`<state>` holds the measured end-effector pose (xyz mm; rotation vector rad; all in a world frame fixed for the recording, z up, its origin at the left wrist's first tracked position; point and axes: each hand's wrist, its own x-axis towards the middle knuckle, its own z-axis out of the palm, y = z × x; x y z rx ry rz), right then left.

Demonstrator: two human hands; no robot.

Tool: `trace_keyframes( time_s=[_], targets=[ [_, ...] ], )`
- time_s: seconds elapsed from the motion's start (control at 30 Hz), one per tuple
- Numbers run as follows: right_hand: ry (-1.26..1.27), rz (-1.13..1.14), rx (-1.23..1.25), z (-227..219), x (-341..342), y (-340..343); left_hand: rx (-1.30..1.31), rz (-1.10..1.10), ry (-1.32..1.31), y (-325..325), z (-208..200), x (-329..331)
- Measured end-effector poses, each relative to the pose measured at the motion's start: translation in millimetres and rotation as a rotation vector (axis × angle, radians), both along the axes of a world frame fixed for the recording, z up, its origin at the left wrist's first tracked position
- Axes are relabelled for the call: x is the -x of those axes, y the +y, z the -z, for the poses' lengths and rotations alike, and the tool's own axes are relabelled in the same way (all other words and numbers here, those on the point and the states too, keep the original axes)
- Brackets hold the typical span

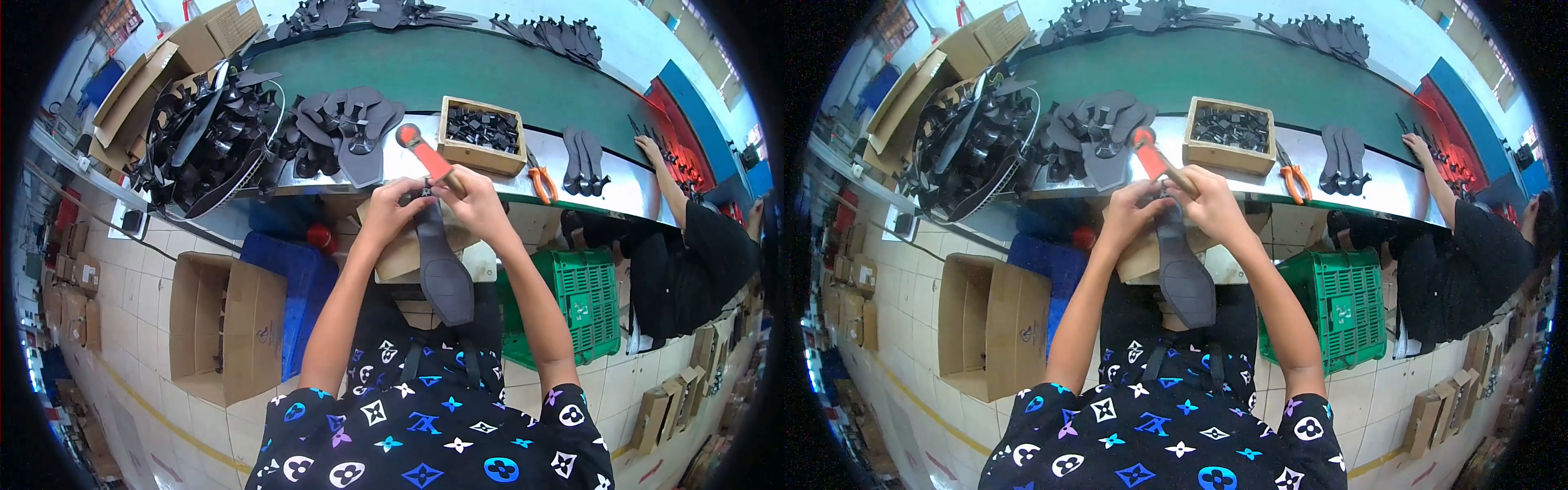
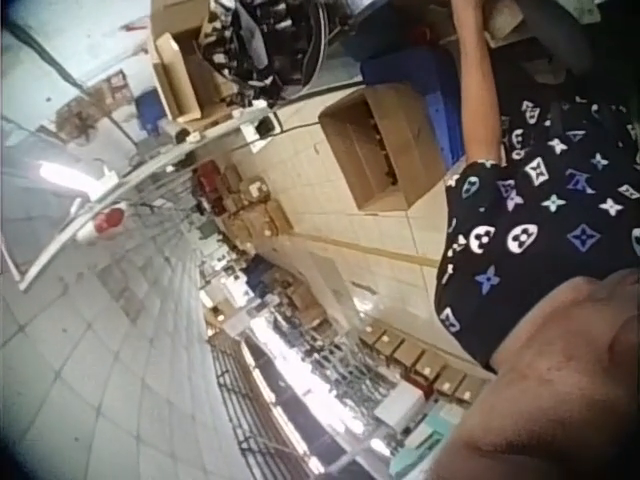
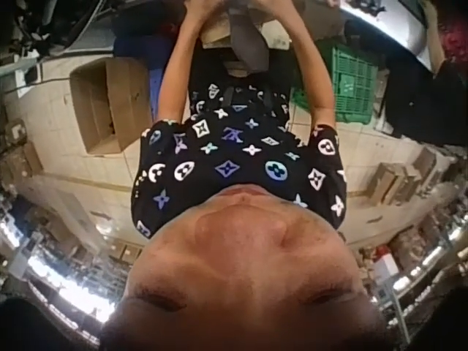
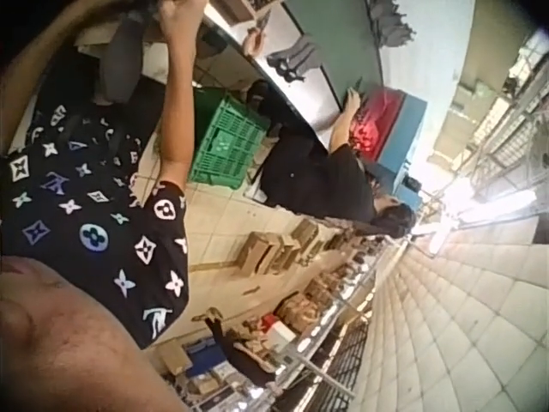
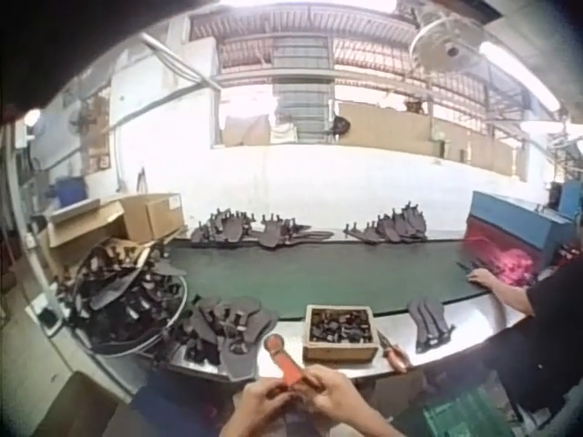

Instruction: Manually assemble and secure shoe components using a hammer.

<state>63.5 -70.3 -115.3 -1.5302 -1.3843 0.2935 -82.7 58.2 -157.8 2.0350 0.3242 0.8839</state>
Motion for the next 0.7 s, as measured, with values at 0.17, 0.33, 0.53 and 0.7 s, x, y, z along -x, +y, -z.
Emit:
trace_keyframes(
  time_s=[0.17, 0.33, 0.53, 0.7],
  targets=[
    [-0.189, -0.038, 0.033, -3.5, -2.0, 3.4, 0.089, 0.011, 0.104, 0.3, -2.5, 2.2],
    [-0.282, -0.032, 0.085, -3.8, 0.0, -4.0, 0.125, 0.027, 0.135, -1.1, -6.2, 3.9],
    [-0.202, -0.007, 0.055, 1.9, -1.4, 0.7, 0.038, 0.024, 0.03, 2.5, -0.7, -2.3],
    [0.008, 0.144, 0.1, -25.0, 23.0, -26.7, 0.18, 0.068, 0.098, 7.9, 2.5, -2.3]
  ],
)
